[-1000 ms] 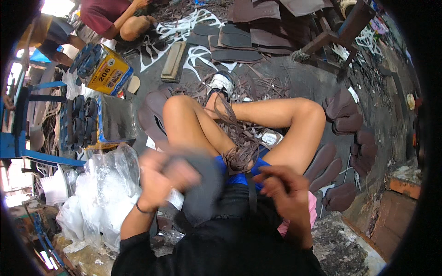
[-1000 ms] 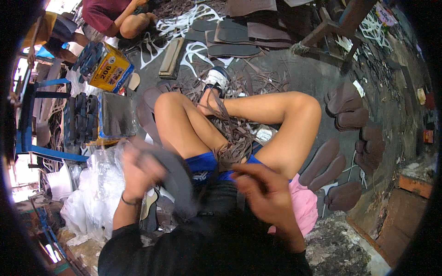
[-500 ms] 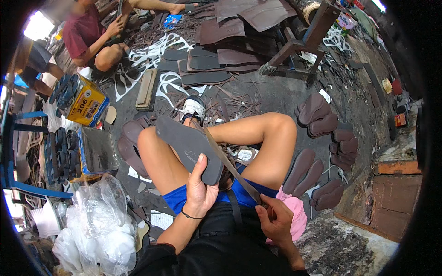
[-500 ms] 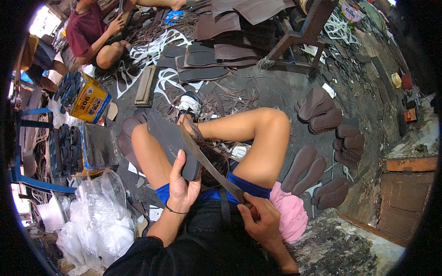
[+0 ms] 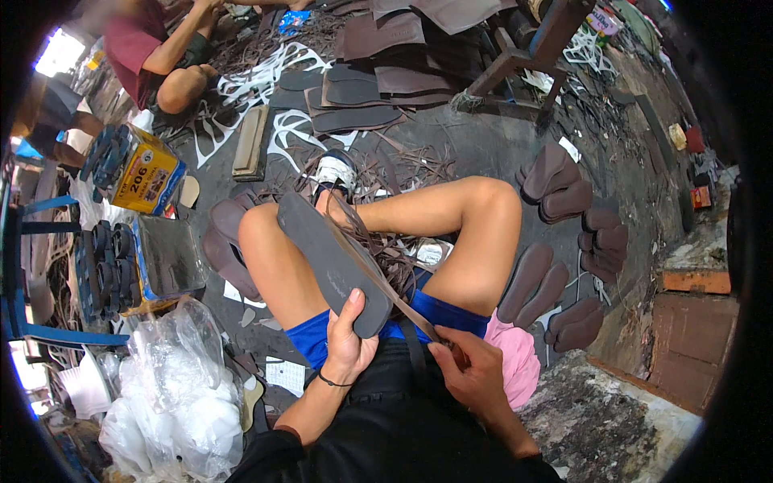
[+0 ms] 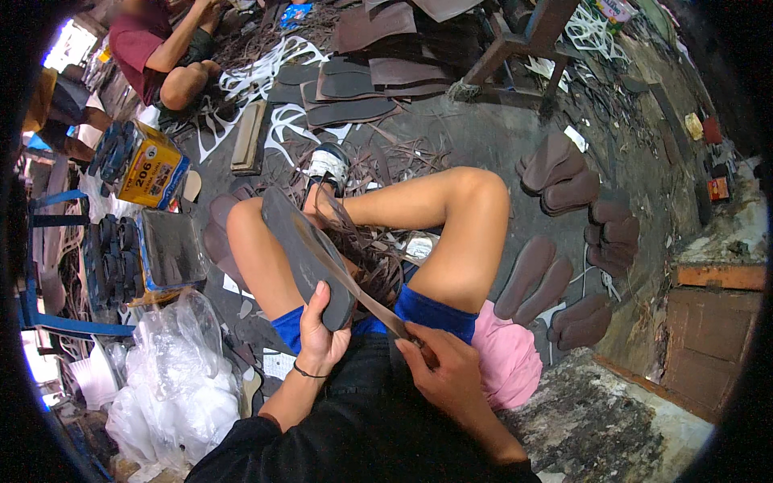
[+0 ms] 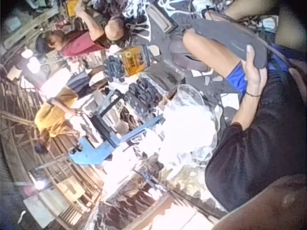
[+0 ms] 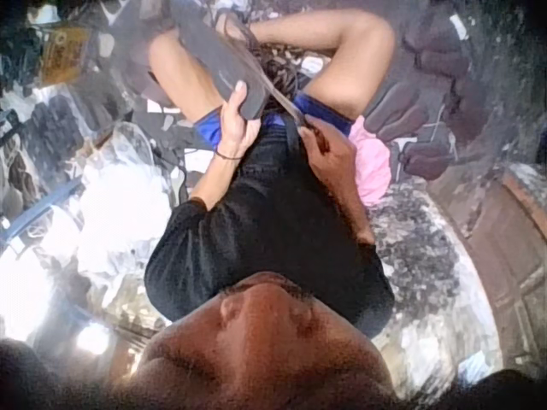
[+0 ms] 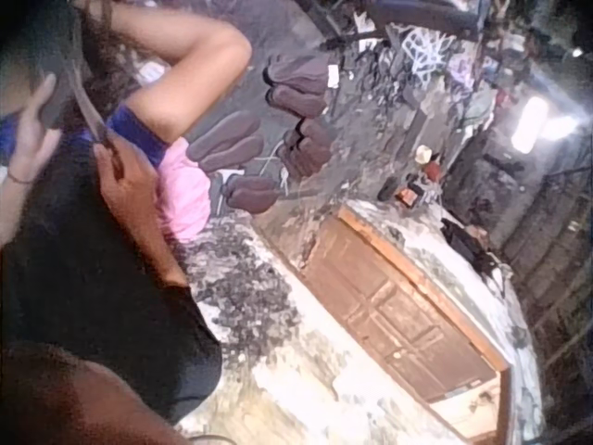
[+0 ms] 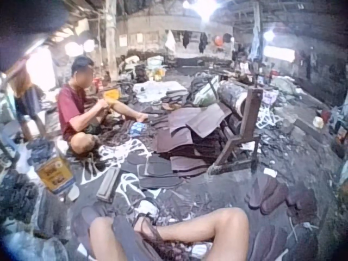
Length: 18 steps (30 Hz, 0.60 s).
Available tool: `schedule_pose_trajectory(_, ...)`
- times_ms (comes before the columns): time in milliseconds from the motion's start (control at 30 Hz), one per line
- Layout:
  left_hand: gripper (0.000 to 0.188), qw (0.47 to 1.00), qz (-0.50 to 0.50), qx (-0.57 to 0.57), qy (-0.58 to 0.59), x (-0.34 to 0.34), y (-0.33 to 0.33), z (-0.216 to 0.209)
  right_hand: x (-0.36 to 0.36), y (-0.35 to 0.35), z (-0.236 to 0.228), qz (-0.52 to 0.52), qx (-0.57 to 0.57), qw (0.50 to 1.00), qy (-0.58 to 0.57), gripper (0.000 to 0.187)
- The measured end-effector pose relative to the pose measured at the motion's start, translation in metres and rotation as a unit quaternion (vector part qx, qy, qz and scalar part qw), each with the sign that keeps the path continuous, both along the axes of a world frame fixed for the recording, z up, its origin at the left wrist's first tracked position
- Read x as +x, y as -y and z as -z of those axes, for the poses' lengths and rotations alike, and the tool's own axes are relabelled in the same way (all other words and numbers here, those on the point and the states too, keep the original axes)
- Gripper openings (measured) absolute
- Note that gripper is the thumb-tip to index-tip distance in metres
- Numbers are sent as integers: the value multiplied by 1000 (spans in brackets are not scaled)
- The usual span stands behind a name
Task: The person sits on the floor and uses a knife to trim the edges of gray shoe soles and straps. They repeatedly cut along the edges, flip the pieces, and place trimmed parts aside.
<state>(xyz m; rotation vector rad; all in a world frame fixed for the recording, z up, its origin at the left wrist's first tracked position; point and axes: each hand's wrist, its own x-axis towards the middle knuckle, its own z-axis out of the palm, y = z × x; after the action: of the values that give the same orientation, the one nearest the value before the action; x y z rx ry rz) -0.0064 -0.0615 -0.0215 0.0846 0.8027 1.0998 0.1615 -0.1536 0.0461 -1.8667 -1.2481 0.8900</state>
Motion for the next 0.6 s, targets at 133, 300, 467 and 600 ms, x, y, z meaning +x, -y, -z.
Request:
schedule_pose_trajectory(133,31,1000,13,28,0,-11,10,15,-9,-22,12,-20,26,999,10,25)
schedule_pose_trajectory(300,36,999,27,24,-15,-19,18,23,-18,-51,20,-42,59,997,16,23)
schedule_pose_trajectory(467,41,999,31,20,-26,-29,24,32,-26,-65,22,-70,69,995,17,22)
schedule_pose_trajectory(600,43,998,52,18,-3,-46,34,34,-24,-30,16,-43,15,999,2,22)
